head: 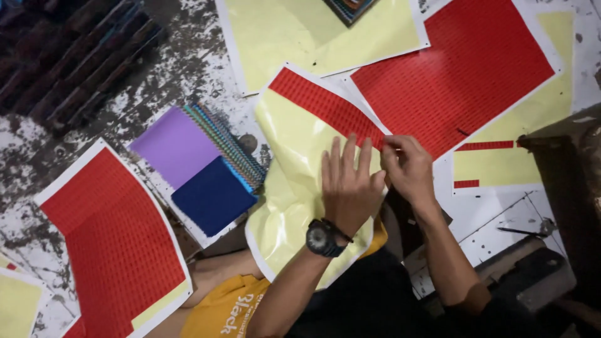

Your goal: The person sits on the floor and assembles notebooks by hand. They peel protective films from red and yellow adhesive sheets, then place them onto stacks of blue and purple paper. The person aligns the sheets and presses them down to secure the covers.

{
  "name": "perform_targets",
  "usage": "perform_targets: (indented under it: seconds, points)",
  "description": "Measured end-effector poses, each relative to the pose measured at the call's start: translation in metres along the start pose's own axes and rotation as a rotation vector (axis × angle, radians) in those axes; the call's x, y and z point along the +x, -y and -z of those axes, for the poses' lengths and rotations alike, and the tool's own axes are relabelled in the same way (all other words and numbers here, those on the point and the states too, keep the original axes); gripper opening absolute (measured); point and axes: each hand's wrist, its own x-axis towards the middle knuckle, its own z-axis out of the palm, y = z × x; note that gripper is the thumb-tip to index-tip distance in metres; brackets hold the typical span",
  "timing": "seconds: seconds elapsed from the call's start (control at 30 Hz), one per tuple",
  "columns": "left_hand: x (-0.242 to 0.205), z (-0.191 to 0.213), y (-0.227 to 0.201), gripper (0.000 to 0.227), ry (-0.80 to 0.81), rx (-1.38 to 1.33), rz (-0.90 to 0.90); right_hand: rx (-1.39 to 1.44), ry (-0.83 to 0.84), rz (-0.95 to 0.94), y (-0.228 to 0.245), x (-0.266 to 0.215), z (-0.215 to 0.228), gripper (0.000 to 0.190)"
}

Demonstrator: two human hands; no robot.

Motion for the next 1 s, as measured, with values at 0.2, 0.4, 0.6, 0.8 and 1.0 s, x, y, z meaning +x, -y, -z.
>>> perform_targets:
  seconds: [0.2,0.4,0.6,0.8,1.0]
  points:
    - [-0.019,-0.012,0.032,0.093,0.25,0.016,-0.058,0.042,0.185,-0.084,0.019,0.003,-0.009,0.024]
    - [-0.02,0.002,0.061,0.058,0.376,-0.239,-0.061,0.173,0.035,-0.185,0.013,-0.013,-0.035,0.031]
    - [-0.016,0.002,0.056,0.036,0.414,-0.28,0.053,0.256,-0.056,-0.285,0.025,-0.014,-0.035,0.024]
    - [-0.021,-0.006,0.046,0.041,0.383,-0.662,0.512,0.335,-0.093,-0.208,0.029,-0.018,-0.033,0.015]
    - [-0.013,-0.009,0.036,0.012,0.297,-0.779,0.672,0.64,0.144,-0.298,0.018,-0.022,-0.024,0.021]
